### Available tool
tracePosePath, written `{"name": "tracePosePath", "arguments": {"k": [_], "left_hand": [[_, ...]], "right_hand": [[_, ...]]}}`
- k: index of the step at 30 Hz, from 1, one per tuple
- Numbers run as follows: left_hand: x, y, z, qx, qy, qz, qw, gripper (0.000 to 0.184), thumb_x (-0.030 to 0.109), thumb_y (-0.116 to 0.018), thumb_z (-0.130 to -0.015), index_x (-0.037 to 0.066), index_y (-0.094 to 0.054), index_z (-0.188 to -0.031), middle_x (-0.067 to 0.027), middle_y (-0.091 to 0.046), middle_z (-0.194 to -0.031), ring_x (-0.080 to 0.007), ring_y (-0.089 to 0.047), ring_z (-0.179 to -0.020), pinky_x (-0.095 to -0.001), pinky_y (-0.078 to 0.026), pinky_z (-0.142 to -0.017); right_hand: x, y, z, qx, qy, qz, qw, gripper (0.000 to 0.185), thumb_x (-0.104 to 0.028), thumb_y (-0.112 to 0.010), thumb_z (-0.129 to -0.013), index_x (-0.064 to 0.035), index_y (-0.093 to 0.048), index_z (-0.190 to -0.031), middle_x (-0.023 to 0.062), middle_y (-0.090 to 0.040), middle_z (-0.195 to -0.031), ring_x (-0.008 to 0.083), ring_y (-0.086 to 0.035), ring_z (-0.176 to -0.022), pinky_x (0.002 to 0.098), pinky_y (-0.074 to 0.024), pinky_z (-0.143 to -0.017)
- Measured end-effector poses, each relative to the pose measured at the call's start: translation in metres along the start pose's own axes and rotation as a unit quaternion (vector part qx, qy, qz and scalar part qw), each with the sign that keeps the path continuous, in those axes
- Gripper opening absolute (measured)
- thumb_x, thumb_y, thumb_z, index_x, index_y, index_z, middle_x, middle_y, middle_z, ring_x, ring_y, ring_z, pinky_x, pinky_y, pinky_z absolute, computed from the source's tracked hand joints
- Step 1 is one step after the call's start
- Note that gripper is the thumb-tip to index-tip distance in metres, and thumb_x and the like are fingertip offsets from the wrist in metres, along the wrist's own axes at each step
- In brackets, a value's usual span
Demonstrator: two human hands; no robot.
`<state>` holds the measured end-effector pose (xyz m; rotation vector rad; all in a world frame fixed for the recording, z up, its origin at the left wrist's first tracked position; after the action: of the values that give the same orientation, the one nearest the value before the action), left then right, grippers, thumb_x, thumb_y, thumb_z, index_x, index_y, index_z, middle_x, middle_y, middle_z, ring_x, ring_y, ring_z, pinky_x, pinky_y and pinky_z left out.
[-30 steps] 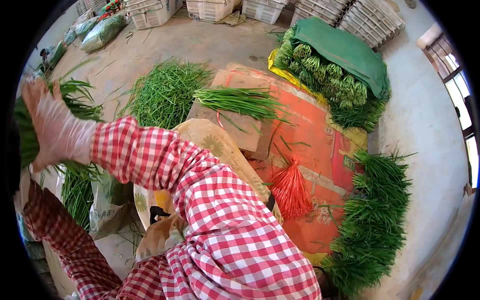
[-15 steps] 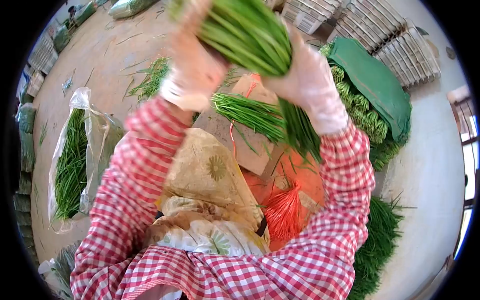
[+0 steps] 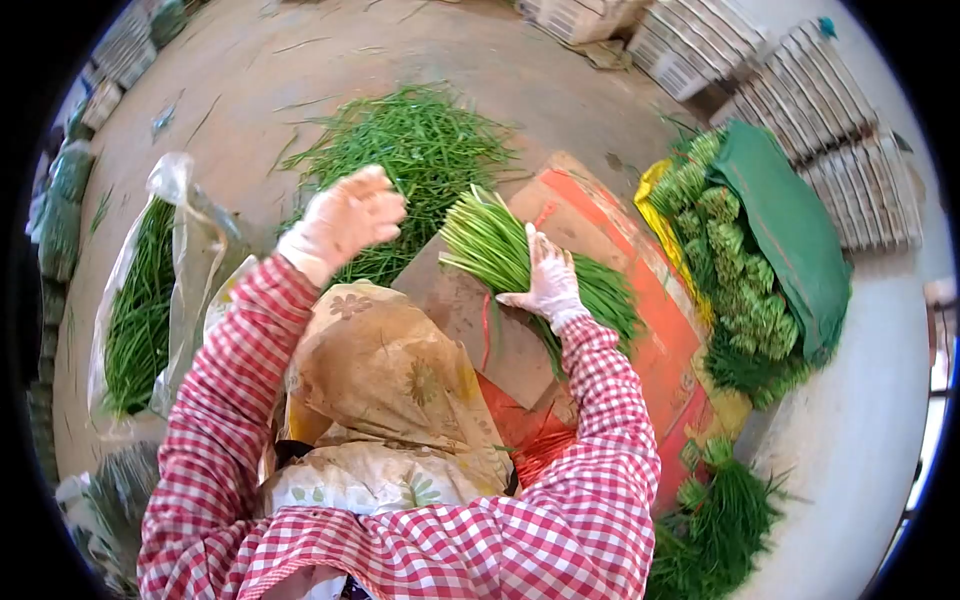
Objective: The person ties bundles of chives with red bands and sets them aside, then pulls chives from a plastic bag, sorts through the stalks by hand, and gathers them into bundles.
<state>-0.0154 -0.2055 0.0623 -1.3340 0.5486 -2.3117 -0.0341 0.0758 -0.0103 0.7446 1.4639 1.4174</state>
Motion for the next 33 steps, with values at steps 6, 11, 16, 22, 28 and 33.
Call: {"name": "tracePosePath", "arguments": {"k": [6,11,16,22,28,33], "left_hand": [[0.07,0.086,0.066,0.043,-0.131,-0.013,0.99,0.034,0.035,-0.051,-0.088,0.007,-0.054,-0.106,-0.0159,-0.062,-0.099,-0.0245,-0.061,-0.087,-0.0326,-0.05,-0.075],[0.062,0.104,0.153,0.068,-0.091,-0.099,0.989,0.035,0.036,-0.056,-0.085,0.007,-0.057,-0.104,-0.0134,-0.065,-0.091,-0.0227,-0.062,-0.083,-0.0277,-0.047,-0.068],[0.039,0.139,0.231,-0.003,-0.125,-0.058,0.99,0.038,0.033,-0.054,-0.087,0.003,-0.055,-0.11,-0.0121,-0.065,-0.091,-0.0192,-0.063,-0.082,-0.0274,-0.049,-0.069],[-0.007,0.266,0.362,0.102,-0.217,0.066,0.969,0.04,0.03,-0.048,-0.09,0.0,-0.051,-0.117,-0.0144,-0.064,-0.099,-0.0225,-0.063,-0.089,-0.0285,-0.05,-0.076],[-0.053,0.363,0.444,0.4,-0.35,0.085,0.843,0.036,0.032,-0.053,-0.087,0.003,-0.058,-0.108,-0.0114,-0.065,-0.094,-0.0183,-0.064,-0.081,-0.0255,-0.05,-0.067],[0.014,0.465,0.538,0.782,-0.377,-0.096,0.487,0.032,0.034,-0.059,-0.084,0.002,-0.063,-0.086,-0.007,-0.064,-0.073,-0.0137,-0.061,-0.063,-0.0257,-0.047,-0.059]], "right_hand": [[-0.036,0.031,0.015,0.135,0.137,-0.099,0.976,0.12,-0.023,-0.087,-0.045,-0.0006,-0.015,-0.139,0.0218,-0.042,-0.13,0.0344,-0.047,-0.113,0.0351,-0.0397,-0.095],[-0.014,-0.004,0.016,0.052,0.01,0.027,0.998,0.124,-0.041,-0.083,-0.052,-0.001,-0.007,-0.141,0.0215,-0.032,-0.138,0.0326,-0.037,-0.124,0.0431,-0.0272,-0.104],[0.007,-0.002,-0.008,-0.148,-0.148,0.094,0.973,0.128,-0.054,-0.078,-0.053,-0.0002,-0.002,-0.141,0.0207,-0.028,-0.141,0.0305,-0.033,-0.128,0.0383,-0.0291,-0.104],[-0.075,0.032,-0.032,-0.329,-0.08,0.424,0.84,0.08,-0.064,-0.068,-0.06,0.0,-0.061,-0.108,0.0167,-0.057,-0.117,0.0273,-0.054,-0.111,0.0339,-0.0437,-0.092],[-0.332,0.085,-0.078,-0.085,0.187,0.001,0.979,0.047,-0.032,-0.064,-0.078,-0.0034,-0.054,-0.114,0.0175,-0.066,-0.087,0.0291,-0.064,-0.08,0.0369,-0.0501,-0.072],[-0.508,0.058,-0.049,-0.054,0.495,-0.029,0.867,0.051,-0.025,-0.066,-0.078,-0.009,-0.046,-0.123,0.0141,-0.066,-0.089,0.0271,-0.065,-0.077,0.0354,-0.0513,-0.068]]}}
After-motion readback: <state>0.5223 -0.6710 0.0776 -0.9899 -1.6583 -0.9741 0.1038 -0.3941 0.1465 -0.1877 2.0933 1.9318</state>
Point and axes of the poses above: each hand's wrist, its own z-axis away from the middle knuckle, its own y-axis out of the back of the hand, x = y × z, the point moved 6 cm from there along -z, towards the middle knuckle
